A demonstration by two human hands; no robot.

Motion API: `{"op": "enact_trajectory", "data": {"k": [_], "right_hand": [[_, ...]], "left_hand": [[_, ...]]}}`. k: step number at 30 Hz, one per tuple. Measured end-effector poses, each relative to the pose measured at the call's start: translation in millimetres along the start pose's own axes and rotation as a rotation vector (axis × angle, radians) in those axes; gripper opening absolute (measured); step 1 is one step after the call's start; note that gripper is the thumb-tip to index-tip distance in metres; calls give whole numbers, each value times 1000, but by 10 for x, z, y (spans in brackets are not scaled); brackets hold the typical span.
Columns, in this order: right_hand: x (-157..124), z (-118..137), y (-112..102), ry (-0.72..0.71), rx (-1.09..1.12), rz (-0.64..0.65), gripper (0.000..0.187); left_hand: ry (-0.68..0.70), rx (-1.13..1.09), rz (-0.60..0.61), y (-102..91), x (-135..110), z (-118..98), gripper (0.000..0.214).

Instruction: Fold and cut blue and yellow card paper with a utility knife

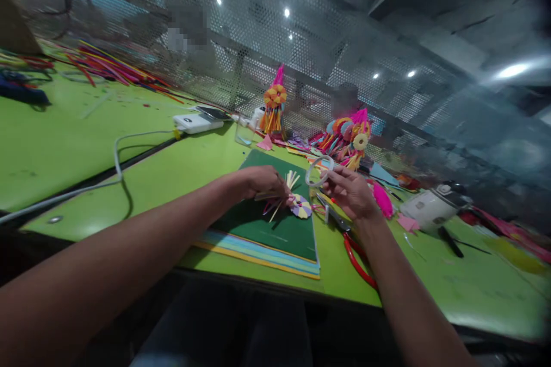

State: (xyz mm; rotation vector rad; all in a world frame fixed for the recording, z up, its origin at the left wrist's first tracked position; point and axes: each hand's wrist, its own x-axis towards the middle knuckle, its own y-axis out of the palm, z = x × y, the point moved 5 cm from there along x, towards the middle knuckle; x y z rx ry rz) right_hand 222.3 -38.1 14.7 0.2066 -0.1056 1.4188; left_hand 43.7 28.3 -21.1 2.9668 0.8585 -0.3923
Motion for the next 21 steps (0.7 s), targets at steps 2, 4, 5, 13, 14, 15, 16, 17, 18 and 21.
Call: {"op": "enact_trajectory", "data": {"k": [2, 4, 5, 13, 14, 15, 16, 17, 18, 21], "right_hand": [[-36, -35, 84, 4, 37, 38, 20], [-61, -70, 145, 5, 30, 73, 18], [-71, -85, 169, 4, 17, 88, 19], [-141, -100, 295, -30, -96, 176, 24], [-151, -97, 307, -39, -114, 184, 24], [-159, -96, 317, -49, -140, 193, 24], [-165, -97, 326, -59, -168, 203, 25], [-170, -101, 335, -67, -195, 214, 25], [-172, -106, 342, -73, -220, 226, 25], [-170, -122, 359, -86, -262, 249, 26]], "left_hand": [[-3, -11, -1, -13, 15, 18, 7], [1, -19, 17, -7, 27, 30, 9], [4, -23, 32, 1, 32, 34, 9], [-15, 15, 35, 18, 39, 36, 8], [-19, 12, 30, 21, 32, 31, 8], [-22, 2, 23, 25, 23, 25, 7], [-24, -12, 18, 31, 14, 20, 6], [-24, -26, 15, 38, 7, 14, 5], [-24, -36, 12, 45, 2, 11, 5], [-25, -53, 10, 59, 2, 12, 4]]}}
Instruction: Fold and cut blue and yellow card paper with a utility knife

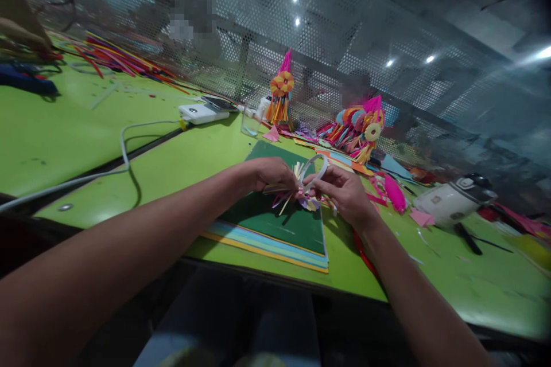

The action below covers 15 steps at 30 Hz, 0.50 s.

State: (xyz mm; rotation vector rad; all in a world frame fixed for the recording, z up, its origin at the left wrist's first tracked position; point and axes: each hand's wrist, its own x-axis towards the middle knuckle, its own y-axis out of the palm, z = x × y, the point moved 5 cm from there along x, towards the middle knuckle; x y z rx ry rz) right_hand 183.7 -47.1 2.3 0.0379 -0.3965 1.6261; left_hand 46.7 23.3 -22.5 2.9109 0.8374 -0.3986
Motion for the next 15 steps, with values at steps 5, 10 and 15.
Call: {"op": "enact_trajectory", "data": {"k": [5, 10, 15], "right_hand": [[10, 27, 26, -34, -33, -20, 24], [3, 73, 75, -41, -67, -23, 25], [1, 105, 103, -62, -108, -41, 24]], "left_hand": [[-6, 0, 3, -5, 25, 21, 5], [-7, 2, -32, -27, 41, 33, 5], [-15, 51, -17, -22, 45, 42, 7]]}}
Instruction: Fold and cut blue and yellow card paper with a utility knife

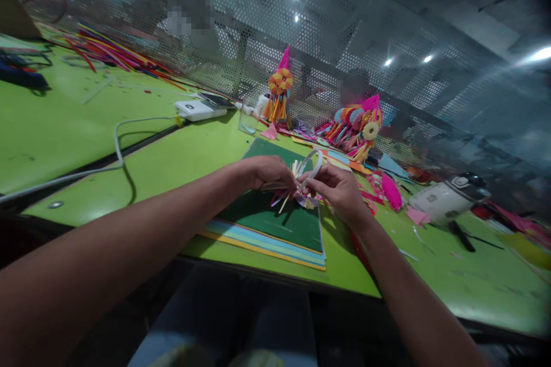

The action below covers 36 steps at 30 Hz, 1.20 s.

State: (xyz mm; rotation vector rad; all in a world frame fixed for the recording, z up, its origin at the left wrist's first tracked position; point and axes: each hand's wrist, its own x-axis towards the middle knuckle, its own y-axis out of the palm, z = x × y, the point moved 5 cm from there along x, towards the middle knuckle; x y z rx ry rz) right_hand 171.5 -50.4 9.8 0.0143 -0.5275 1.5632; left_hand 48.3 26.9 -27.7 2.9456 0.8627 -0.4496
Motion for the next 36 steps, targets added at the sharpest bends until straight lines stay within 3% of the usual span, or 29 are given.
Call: {"op": "enact_trajectory", "data": {"k": [12, 22, 27, 36], "right_hand": [[-4, 7, 12, -58, -87, 24, 22], [-29, 112, 36, -283, -354, 85, 8], [-44, 149, 41, -386, -433, 38, 6], [-28, 85, 29, -408, -486, 7, 5]], "left_hand": [[-4, 65, -2, 19, -7, -15, 7], [27, 98, -16, 8, -44, -58, 7], [19, 105, 8, 31, -57, -82, 7], [26, 122, -7, 42, -88, -98, 8]]}}
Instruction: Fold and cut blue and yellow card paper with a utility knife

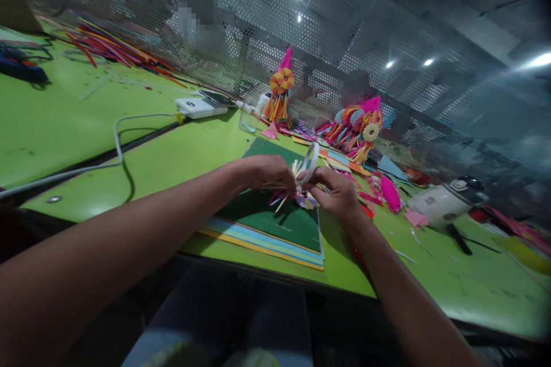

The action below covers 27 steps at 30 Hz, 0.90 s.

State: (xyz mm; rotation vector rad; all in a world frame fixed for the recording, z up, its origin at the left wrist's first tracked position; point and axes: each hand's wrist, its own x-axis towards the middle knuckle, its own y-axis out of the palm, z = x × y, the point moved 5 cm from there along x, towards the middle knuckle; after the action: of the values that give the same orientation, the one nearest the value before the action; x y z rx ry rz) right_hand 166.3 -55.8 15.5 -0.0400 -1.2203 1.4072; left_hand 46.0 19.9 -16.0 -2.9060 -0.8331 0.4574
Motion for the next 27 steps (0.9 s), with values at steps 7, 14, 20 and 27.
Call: {"op": "enact_trajectory", "data": {"k": [7, 14, 20, 27], "right_hand": [[10, 42, 2, -32, -44, -13, 7], [12, 24, 2, -43, -40, -18, 11], [13, 22, 9, -32, -37, -7, 11], [7, -25, 26, 1, -29, -7, 11]], "left_hand": [[-11, 2, -34, -2, 5, 6, 8], [18, 78, -37, -12, -3, -15, 12], [5, 174, -58, -17, 1, -8, 11], [42, 265, -37, -26, 14, -8, 10]]}}
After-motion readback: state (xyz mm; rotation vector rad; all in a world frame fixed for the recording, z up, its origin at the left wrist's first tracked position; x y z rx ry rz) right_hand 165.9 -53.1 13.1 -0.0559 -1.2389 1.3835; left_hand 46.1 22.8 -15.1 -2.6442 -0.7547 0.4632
